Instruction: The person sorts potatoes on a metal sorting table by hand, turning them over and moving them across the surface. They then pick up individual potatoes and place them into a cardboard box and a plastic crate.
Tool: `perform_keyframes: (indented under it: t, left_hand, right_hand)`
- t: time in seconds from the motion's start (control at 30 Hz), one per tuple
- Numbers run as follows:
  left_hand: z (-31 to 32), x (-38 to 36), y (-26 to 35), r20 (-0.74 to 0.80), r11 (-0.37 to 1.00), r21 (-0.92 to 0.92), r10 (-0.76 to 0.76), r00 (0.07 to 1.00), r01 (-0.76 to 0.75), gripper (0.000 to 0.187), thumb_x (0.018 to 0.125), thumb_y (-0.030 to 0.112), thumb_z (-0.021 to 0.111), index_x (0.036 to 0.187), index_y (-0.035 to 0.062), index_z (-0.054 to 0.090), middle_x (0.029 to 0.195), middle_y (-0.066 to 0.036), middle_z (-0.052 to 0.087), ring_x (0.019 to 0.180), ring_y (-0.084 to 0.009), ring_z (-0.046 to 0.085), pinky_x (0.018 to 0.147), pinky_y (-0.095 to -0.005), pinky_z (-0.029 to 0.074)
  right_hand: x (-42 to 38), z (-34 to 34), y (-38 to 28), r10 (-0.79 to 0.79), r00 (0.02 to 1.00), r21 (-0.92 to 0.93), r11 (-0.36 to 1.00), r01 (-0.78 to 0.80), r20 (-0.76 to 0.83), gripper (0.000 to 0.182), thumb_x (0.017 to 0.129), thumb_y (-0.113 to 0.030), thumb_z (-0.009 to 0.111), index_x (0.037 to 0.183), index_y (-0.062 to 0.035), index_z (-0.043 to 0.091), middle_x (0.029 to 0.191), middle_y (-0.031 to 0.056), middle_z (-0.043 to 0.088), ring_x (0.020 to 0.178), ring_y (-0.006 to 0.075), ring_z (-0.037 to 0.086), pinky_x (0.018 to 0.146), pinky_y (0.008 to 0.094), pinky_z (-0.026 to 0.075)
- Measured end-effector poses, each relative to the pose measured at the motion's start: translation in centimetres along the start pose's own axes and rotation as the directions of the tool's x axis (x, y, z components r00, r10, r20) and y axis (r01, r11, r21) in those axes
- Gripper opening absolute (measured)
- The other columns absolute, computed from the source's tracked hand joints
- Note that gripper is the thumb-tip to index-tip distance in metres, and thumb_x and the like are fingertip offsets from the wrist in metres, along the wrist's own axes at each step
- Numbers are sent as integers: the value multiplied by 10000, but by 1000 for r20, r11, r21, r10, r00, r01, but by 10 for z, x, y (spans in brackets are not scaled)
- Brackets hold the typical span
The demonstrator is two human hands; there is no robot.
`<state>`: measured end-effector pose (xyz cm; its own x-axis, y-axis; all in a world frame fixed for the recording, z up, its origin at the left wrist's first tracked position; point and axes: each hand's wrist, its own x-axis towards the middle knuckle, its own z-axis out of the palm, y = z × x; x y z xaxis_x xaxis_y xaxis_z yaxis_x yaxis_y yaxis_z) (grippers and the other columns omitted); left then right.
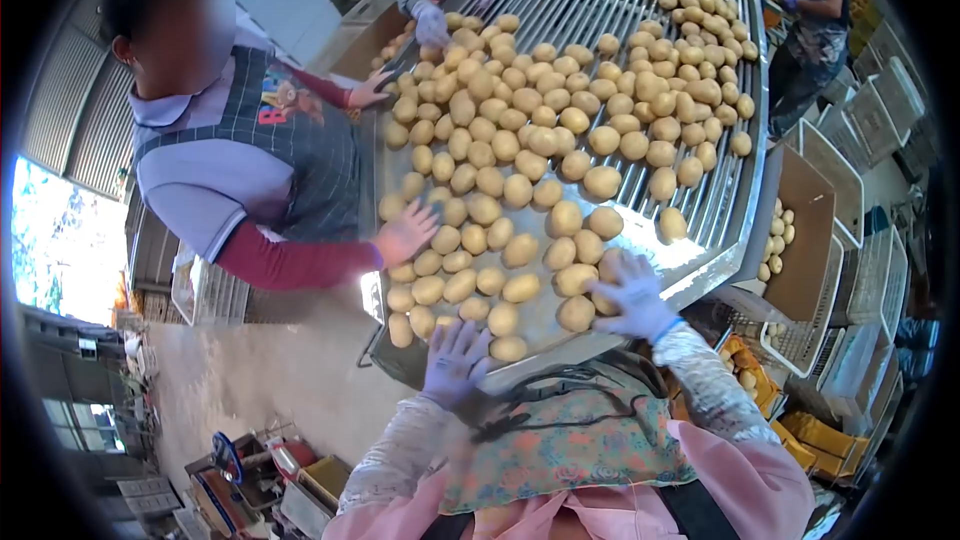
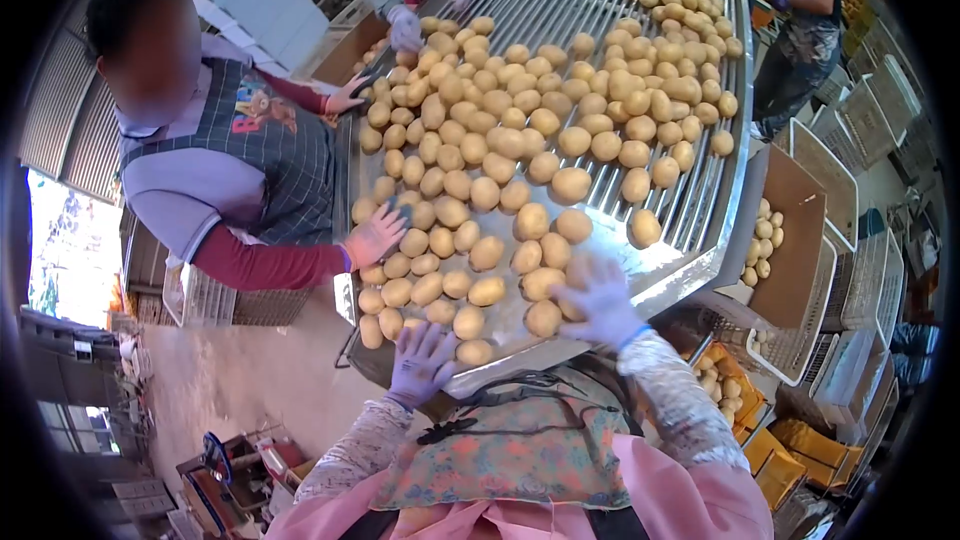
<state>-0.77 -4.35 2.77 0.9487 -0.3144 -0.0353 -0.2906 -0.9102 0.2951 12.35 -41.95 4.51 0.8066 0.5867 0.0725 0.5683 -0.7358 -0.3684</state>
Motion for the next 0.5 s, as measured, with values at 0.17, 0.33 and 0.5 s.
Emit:
perform_keyframes:
  t: [0.17, 0.33, 0.5]
  left_hand:
    - [23, 6, 1, -368, 859, 24, -468, 804, 511, 705, 891, 380, 634, 1480, 48, 437, 1514, -230, 404, 1437, -401, 316, 1161, -617, 180]
    - [28, 41, 40, -178, 990, 59, -119, 977, 131, 756, 871, 426, 648, 1478, 29, 438, 1495, -237, 433, 1409, -417, 371, 1164, -590, 219]
    - [13, 60, -8, -180, 970, 134, -179, 967, 204, 771, 886, 469, 638, 1481, 22, 437, 1536, -241, 380, 1427, -461, 320, 1185, -593, 198]
  right_hand:
    - [49, 54, -66, -222, 972, 30, 975, 220, 80, 429, 728, -496, 735, 1118, -317, 741, 1461, 161, 493, 1368, 448, 413, 1157, 636, 222]
    - [44, 51, -12, -507, 860, 96, 860, 500, 64, 227, 743, -380, 719, 950, -289, 748, 1386, 83, 565, 1230, 310, 562, 1124, 544, 333]
    - [31, 6, 88, -144, 972, 57, 986, 157, -183, 243, 759, -299, 728, 976, -190, 736, 1331, 114, 590, 1144, 399, 564, 1068, 538, 377]
